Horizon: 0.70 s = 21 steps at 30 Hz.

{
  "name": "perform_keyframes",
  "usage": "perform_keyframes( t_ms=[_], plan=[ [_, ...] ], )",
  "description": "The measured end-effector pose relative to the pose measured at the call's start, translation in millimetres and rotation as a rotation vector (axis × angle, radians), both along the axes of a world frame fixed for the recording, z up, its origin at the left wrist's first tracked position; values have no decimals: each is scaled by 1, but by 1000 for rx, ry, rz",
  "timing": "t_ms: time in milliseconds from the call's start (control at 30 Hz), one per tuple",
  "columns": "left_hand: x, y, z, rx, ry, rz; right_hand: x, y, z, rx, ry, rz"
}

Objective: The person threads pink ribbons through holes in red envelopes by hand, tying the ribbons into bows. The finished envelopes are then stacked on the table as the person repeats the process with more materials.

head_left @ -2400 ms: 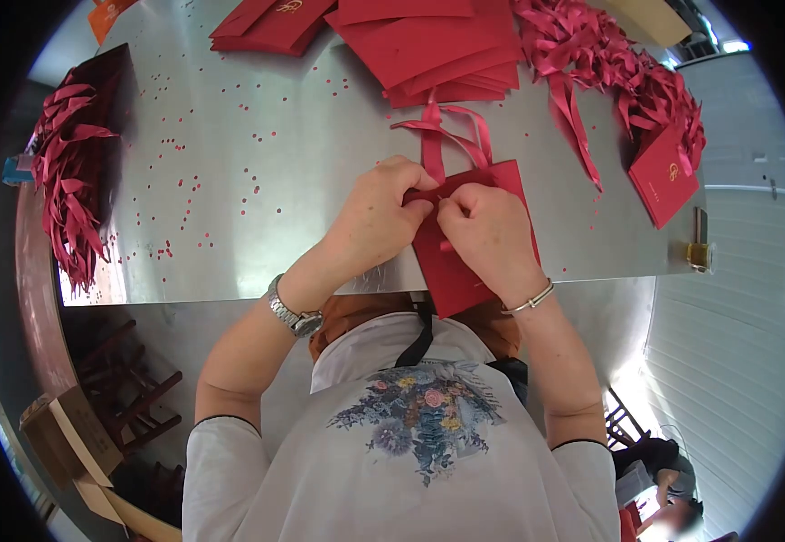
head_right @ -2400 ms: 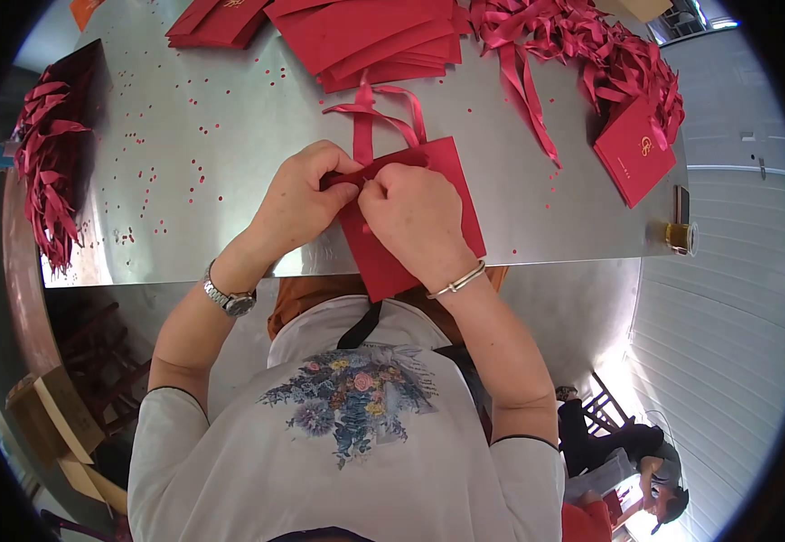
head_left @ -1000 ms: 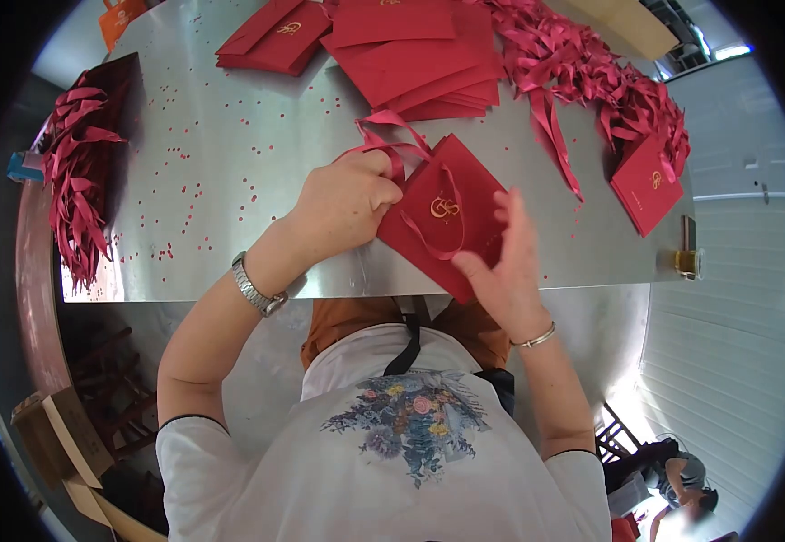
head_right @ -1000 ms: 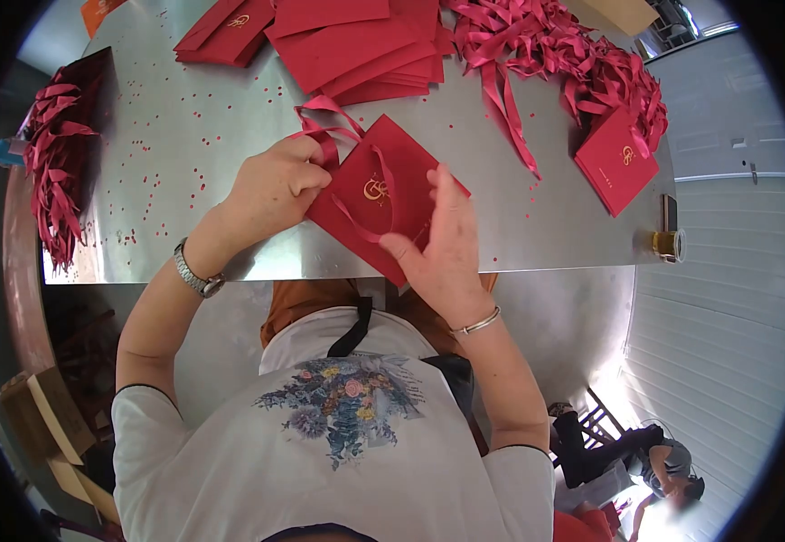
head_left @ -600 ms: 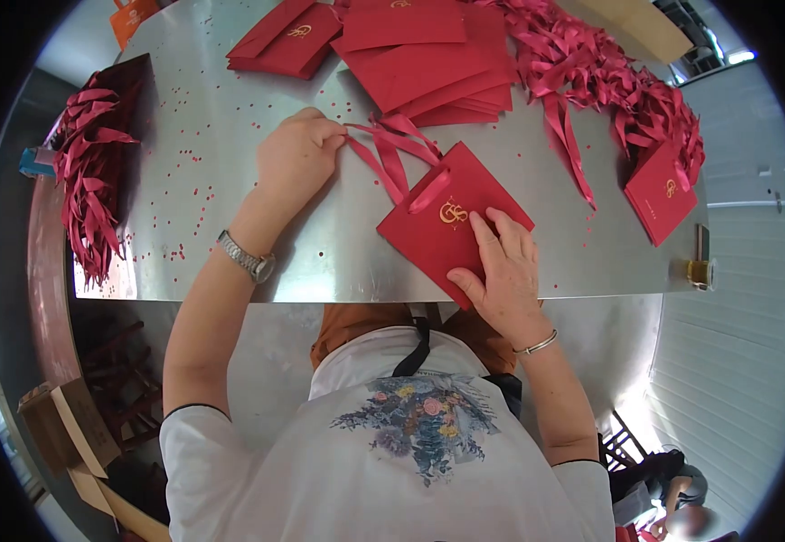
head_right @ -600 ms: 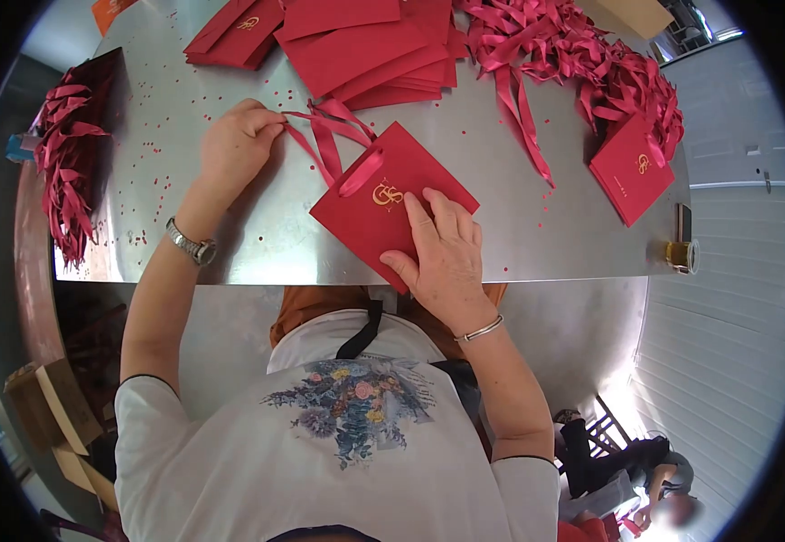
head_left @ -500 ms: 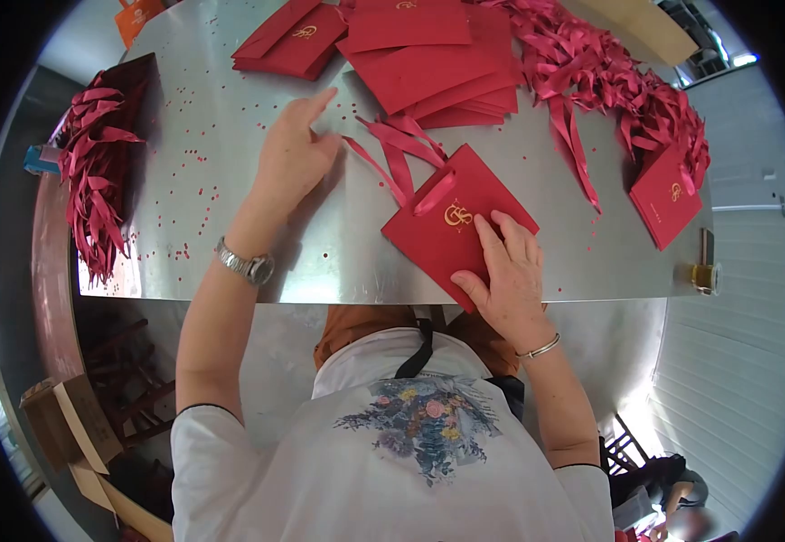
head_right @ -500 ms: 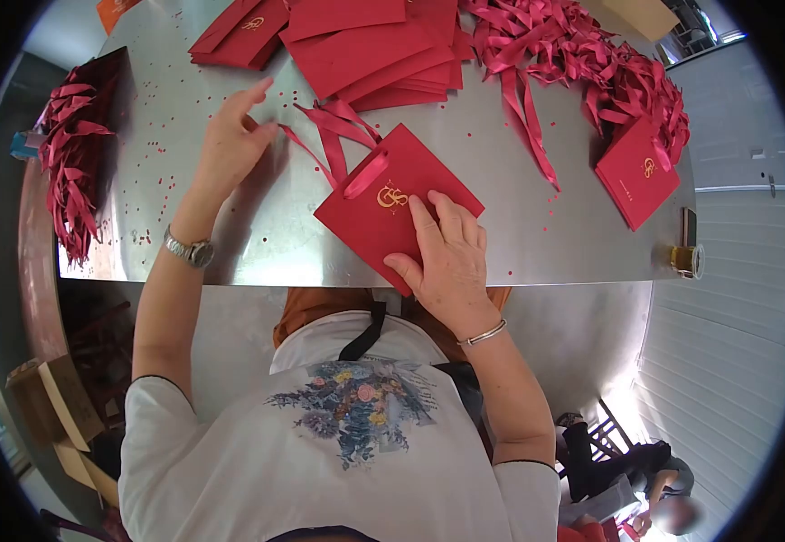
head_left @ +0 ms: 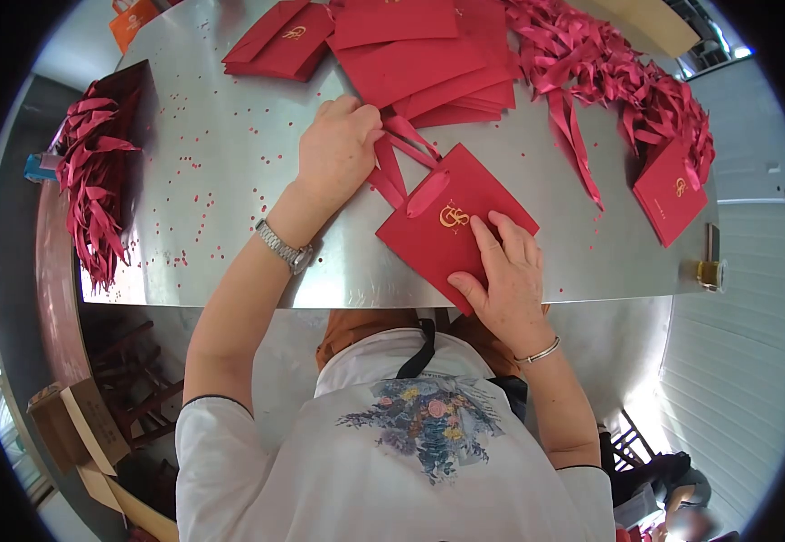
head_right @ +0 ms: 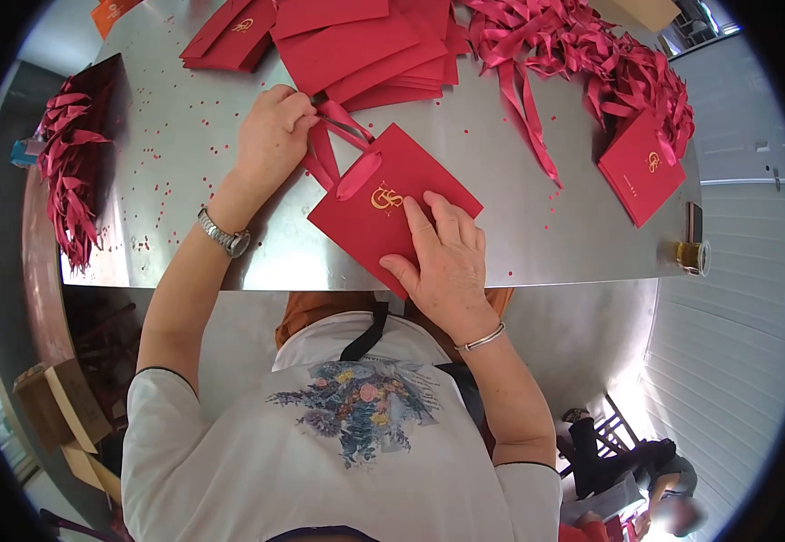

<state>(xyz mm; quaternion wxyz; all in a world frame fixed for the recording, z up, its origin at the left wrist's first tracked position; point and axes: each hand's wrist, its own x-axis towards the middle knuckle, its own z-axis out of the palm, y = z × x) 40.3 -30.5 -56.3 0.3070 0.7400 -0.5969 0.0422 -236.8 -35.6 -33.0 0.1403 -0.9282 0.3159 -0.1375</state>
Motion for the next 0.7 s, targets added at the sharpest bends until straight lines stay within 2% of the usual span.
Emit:
perform_keyframes(
  t_ms=[33,100,300,400,433,467,500,533,567,600,667,700],
  plan=[
    [-2,-1,-2,5,4,0,0,0,0,-5,4,-1],
    [-6,-3,-4,-54,-227,88,0,0,-1,-8,9,-3],
    [-2,0,-3,-99,-261,59,1,0,0,-2,-21,-5],
    [5,15,3,-43,87,-46,-2,0,2,33,-25,3],
    [2,26,1,-151,38,17,-5,0,-3,7,-71,-12],
    [-14,42,18,-147,90,86,-6,1,1,17,-90,-11],
    [-18,58,17,-104,-27,79,-8,3,-2,10,-115,-15],
    [-31,72,27,181,152,128,-8,5,-1,21,-149,-18],
    [-52,80,42,298,241,109,-9,6,-1,7,-150,-25],
    [-63,85,42,269,145,-12,-10,6,-1,-9,-152,-20],
    [-78,85,41,294,172,15,-11,7,-4,-49,-171,-16],
    [-76,84,28,183,224,-14,-12,7,-4,-61,-172,-19]
  ],
)
